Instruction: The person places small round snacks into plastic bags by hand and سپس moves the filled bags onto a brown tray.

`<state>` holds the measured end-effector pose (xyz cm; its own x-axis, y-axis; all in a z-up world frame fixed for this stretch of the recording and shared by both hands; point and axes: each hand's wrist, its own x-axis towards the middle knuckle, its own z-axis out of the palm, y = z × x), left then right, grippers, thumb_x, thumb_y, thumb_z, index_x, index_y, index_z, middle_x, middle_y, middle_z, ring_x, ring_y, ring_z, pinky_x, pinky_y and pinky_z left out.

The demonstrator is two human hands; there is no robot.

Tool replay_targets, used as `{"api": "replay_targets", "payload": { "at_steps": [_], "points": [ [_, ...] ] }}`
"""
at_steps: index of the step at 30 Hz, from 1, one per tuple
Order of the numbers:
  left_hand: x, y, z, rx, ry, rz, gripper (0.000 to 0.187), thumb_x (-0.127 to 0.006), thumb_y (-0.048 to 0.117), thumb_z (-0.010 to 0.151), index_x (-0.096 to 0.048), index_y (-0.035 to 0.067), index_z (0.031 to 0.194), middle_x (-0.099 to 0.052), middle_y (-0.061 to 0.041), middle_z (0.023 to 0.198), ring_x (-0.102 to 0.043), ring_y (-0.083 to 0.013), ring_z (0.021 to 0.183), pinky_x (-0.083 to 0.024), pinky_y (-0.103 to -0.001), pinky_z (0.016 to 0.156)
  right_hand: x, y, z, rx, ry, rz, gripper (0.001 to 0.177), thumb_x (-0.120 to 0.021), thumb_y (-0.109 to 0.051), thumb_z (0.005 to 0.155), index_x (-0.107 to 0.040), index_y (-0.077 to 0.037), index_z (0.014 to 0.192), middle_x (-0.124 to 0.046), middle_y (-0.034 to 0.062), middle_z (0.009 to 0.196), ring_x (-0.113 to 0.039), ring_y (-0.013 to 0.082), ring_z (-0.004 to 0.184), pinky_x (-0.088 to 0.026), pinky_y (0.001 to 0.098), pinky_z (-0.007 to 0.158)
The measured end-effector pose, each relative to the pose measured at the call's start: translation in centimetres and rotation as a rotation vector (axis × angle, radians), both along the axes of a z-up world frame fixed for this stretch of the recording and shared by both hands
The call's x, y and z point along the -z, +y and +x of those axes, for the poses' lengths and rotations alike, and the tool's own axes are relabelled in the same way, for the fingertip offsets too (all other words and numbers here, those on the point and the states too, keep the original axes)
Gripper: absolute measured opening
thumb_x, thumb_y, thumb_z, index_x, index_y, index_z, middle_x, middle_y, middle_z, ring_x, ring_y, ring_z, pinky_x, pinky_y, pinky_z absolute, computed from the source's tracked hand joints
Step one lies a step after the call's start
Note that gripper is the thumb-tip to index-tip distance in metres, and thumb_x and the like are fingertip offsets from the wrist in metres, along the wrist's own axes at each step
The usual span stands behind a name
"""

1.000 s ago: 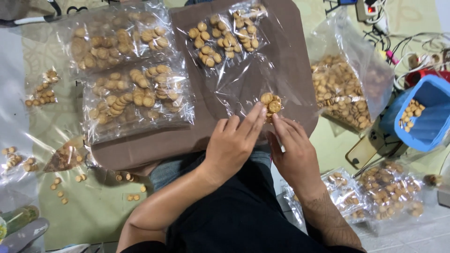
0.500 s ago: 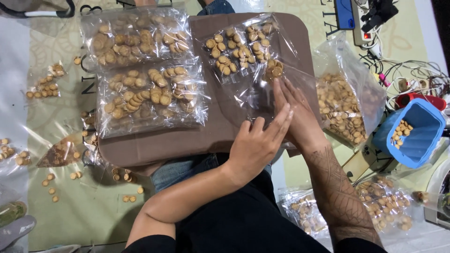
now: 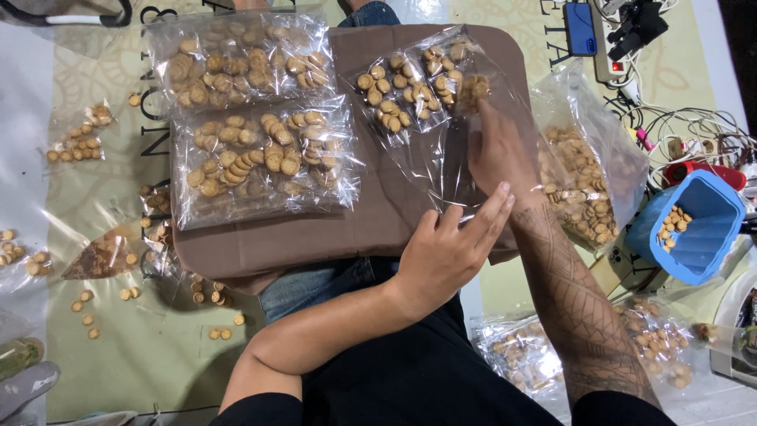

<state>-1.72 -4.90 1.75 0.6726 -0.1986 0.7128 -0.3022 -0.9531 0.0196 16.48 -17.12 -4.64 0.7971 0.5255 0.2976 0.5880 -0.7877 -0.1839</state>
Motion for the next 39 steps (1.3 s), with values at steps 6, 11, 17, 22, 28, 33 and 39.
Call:
{"api": "replay_targets", "payload": {
  "at_steps": [6, 11, 17, 22, 28, 33, 39],
  "points": [
    [0.6, -0.9, -0.2, 0.050, 0.001, -0.034, 0.051, -0.059, 0.006, 0.090, -0.061, 0.008, 0.141, -0.053, -0.009, 0.151, -0.053, -0.0239, 0.072, -0.040, -0.034, 0.057, -2.5, 1.4, -0.1, 0.040, 0.004, -0.086, 0.066, -0.068, 0.005, 0.086, -0.049, 0.006, 0.148, -0.055, 0.0289, 0.126, -0.061, 0.0469, 0.108, -0.052, 0.0515, 0.090],
    [1.4, -1.5, -0.4, 0.080, 0.008, -0.048, 0.053, -0.060, 0.005, 0.089, -0.061, 0.007, 0.141, -0.054, -0.012, 0.150, -0.054, -0.0240, 0.071, -0.038, -0.032, 0.056, -3.5, 1.5, -1.3, -0.015, -0.134, -0.114, 0.072, -0.071, 0.014, 0.076, -0.052, 0.005, 0.144, -0.051, 0.0224, 0.117, -0.055, 0.0397, 0.098, -0.048, 0.0459, 0.087],
    [1.5, -1.6, -0.3, 0.111, 0.037, -0.051, 0.052, -0.062, 0.006, 0.090, -0.061, 0.005, 0.142, -0.053, -0.016, 0.150, -0.056, -0.0247, 0.072, -0.038, -0.033, 0.055, -1.1, -0.2, 0.1, -0.030, -0.178, -0.168, 0.039, -0.061, 0.001, 0.091, -0.064, 0.001, 0.130, -0.054, 0.0203, 0.107, -0.055, 0.0383, 0.090, -0.046, 0.0456, 0.074],
    [1.6, -1.8, -0.3, 0.123, 0.044, -0.051, 0.049, -0.064, 0.008, 0.091, -0.062, 0.004, 0.140, -0.055, -0.017, 0.148, -0.058, -0.0257, 0.073, -0.039, -0.034, 0.055, 0.0, -0.6, 0.8, -0.130, -0.201, -0.086, 0.046, -0.060, 0.003, 0.087, -0.064, 0.003, 0.133, -0.057, 0.0249, 0.121, -0.059, 0.0397, 0.095, -0.048, 0.0471, 0.081],
    [1.7, -2.2, 0.0, 0.136, 0.037, -0.052, 0.048, -0.065, 0.008, 0.090, -0.063, 0.003, 0.138, -0.055, -0.018, 0.147, -0.057, -0.0273, 0.073, -0.038, -0.035, 0.055, -1.6, 0.0, 0.5, -0.126, -0.144, -0.165, 0.049, -0.059, -0.001, 0.091, -0.069, -0.013, 0.138, -0.053, 0.0154, 0.110, -0.057, 0.0386, 0.097, -0.050, 0.0462, 0.079],
    [2.1, -2.4, 0.1, 0.123, 0.025, -0.053, 0.049, -0.065, 0.009, 0.089, -0.063, 0.003, 0.138, -0.056, -0.017, 0.146, -0.058, -0.0273, 0.075, -0.038, -0.035, 0.056, 1.1, -1.8, 2.4, -0.181, -0.093, -0.216, 0.049, -0.069, -0.001, 0.087, -0.071, -0.009, 0.135, -0.056, 0.0209, 0.114, -0.059, 0.0399, 0.102, -0.052, 0.0452, 0.084],
    [2.2, -2.8, 0.1, 0.116, 0.021, -0.062, 0.050, -0.066, 0.010, 0.088, -0.063, 0.003, 0.138, -0.057, -0.017, 0.145, -0.060, -0.0265, 0.076, -0.040, -0.035, 0.057, 0.9, -1.7, 2.4, -0.151, -0.035, -0.271, 0.093, -0.083, -0.008, 0.064, -0.052, -0.005, 0.151, -0.053, 0.0244, 0.142, -0.058, 0.0461, 0.119, -0.049, 0.0516, 0.102]
  ]
}}
